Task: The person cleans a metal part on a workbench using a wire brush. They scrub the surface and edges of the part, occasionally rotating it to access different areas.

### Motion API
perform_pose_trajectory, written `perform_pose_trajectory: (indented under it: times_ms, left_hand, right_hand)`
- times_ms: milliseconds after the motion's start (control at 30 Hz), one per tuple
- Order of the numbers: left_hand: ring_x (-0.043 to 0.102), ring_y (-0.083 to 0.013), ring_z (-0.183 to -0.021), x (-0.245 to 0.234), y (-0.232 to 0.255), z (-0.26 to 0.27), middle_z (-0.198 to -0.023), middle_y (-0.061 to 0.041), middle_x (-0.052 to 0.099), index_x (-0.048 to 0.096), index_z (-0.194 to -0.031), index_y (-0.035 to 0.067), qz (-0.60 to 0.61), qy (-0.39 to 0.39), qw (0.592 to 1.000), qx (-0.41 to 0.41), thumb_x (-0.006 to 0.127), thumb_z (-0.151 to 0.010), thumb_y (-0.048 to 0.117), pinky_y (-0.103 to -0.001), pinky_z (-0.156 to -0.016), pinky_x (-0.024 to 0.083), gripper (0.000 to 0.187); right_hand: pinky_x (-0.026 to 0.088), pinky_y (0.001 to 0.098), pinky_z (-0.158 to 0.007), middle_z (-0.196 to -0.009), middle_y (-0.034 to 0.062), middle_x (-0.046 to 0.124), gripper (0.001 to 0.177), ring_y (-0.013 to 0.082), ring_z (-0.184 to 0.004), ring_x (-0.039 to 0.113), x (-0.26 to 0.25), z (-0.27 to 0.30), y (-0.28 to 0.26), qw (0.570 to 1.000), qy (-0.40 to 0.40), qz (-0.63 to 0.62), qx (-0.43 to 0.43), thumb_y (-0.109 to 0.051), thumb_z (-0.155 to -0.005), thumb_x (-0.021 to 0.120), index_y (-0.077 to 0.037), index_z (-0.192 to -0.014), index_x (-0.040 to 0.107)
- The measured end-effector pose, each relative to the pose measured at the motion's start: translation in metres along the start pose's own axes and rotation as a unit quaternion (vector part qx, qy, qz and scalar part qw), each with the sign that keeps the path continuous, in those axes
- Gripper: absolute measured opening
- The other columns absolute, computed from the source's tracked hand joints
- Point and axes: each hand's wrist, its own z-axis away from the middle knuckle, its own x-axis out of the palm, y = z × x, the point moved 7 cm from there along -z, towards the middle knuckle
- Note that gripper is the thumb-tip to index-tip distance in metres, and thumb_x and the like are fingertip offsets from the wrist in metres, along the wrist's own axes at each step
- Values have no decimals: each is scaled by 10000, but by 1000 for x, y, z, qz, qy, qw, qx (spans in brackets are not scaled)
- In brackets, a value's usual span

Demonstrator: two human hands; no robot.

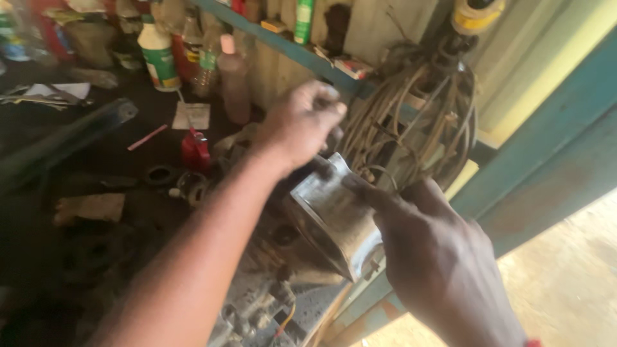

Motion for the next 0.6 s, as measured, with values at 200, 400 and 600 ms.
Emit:
perform_pose_trajectory:
  times_ms: [200,400,600]
  left_hand:
    - [717,-108,-731,-3,14,3,-905,-49,743,649,-1191,24,107,-7,991,76,674,-924,265,-312,-576,571,361]
    - [726,-68,-718,-2,11,4,-832,-15,798,675,-1232,117,-82,26,996,35,691,-922,322,-234,-662,518,372]
    - [713,-91,-650,-1,9,3,-829,-25,753,642,-1189,65,36,11,999,39,685,-904,247,-258,-519,556,341]
  right_hand:
    - [540,405,-605,-941,71,644,317,261,-691,678,15,-15,16,997,-47,-4,60,-234,-1027,593,-276,-1297,756]
    - [520,448,-553,-933,117,632,321,338,-675,657,6,-10,4,1000,9,-20,9,-138,-910,604,-194,-1182,764]
    - [535,340,-455,-956,-1,661,538,180,-577,616,11,-8,2,994,-82,51,49,-64,-954,527,-364,-1353,728]
